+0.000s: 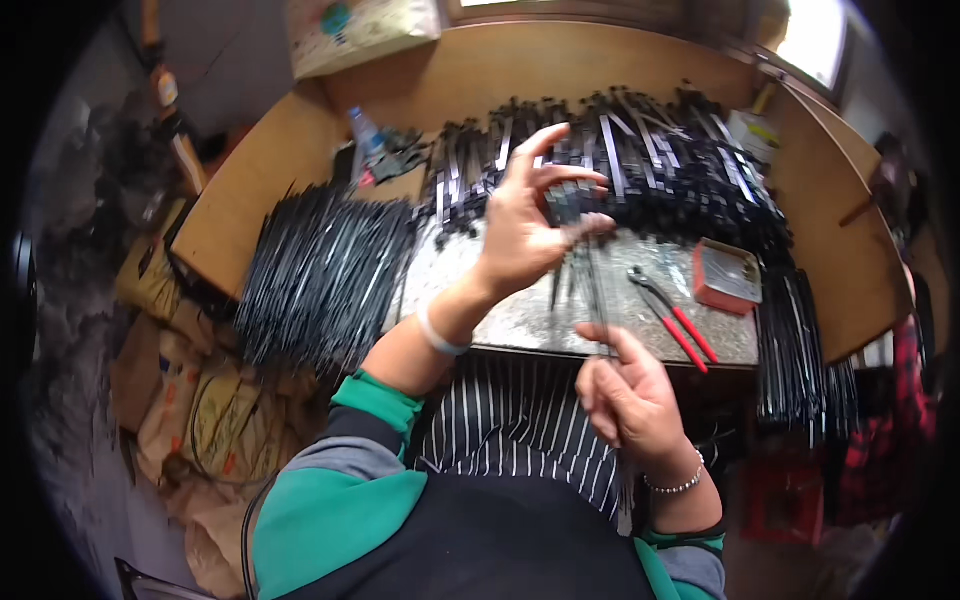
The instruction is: Assembling small black plastic parts by inserting plastic sticks into a central hub and securing them using pliers.
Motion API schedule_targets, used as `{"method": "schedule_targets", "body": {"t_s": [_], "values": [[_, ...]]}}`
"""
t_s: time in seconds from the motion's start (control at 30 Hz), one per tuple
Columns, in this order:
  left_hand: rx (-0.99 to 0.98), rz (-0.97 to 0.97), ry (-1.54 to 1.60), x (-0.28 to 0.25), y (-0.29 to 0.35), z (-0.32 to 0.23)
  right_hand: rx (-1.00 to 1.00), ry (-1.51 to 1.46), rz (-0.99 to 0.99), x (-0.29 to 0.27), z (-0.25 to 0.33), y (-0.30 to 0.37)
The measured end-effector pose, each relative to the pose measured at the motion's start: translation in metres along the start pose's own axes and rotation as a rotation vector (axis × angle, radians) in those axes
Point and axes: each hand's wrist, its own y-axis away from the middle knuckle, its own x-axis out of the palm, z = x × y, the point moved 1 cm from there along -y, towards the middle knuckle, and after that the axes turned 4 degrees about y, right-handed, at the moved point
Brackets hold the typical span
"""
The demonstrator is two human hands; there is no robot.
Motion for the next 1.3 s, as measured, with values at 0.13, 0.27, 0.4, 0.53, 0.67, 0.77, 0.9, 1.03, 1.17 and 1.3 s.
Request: {"method": "schedule_targets", "body": {"t_s": [0.13,0.27,0.4,0.53,0.67,0.77,0.9,1.03,1.17,1.3], "values": [[-0.148,-0.020,0.013,0.007,0.012,-0.008,-0.062,0.036,0.007,-0.010,0.013,0.001],[0.204,-0.059,-0.300,0.014,0.045,0.024,-0.081,0.022,0.040,-0.021,0.034,0.006],[0.163,-0.558,-0.183,-0.001,0.078,0.022,-0.067,-0.055,0.048,-0.026,0.038,0.008],[-0.640,-0.581,0.945,0.004,0.089,0.064,-0.007,-0.085,0.081,-0.024,0.034,0.010],[-0.590,-0.184,0.981,0.020,0.034,0.041,-0.071,0.310,0.027,-0.037,0.010,0.033],[-0.339,0.121,0.786,0.022,0.028,0.037,-0.315,0.689,-0.060,-0.061,-0.060,0.037],[-0.371,0.339,0.327,0.034,0.064,0.062,-0.477,1.086,-0.282,-0.103,-0.163,-0.007],[-0.291,0.425,0.042,0.031,0.079,0.076,0.058,1.520,-0.164,-0.119,-0.176,-0.027],[0.023,0.428,-0.316,0.018,0.080,0.071,0.020,1.097,-0.146,-0.110,-0.077,-0.026],[-0.142,0.461,-0.351,0.021,0.084,0.063,-0.467,1.193,-0.274,-0.102,-0.068,-0.082]]}}
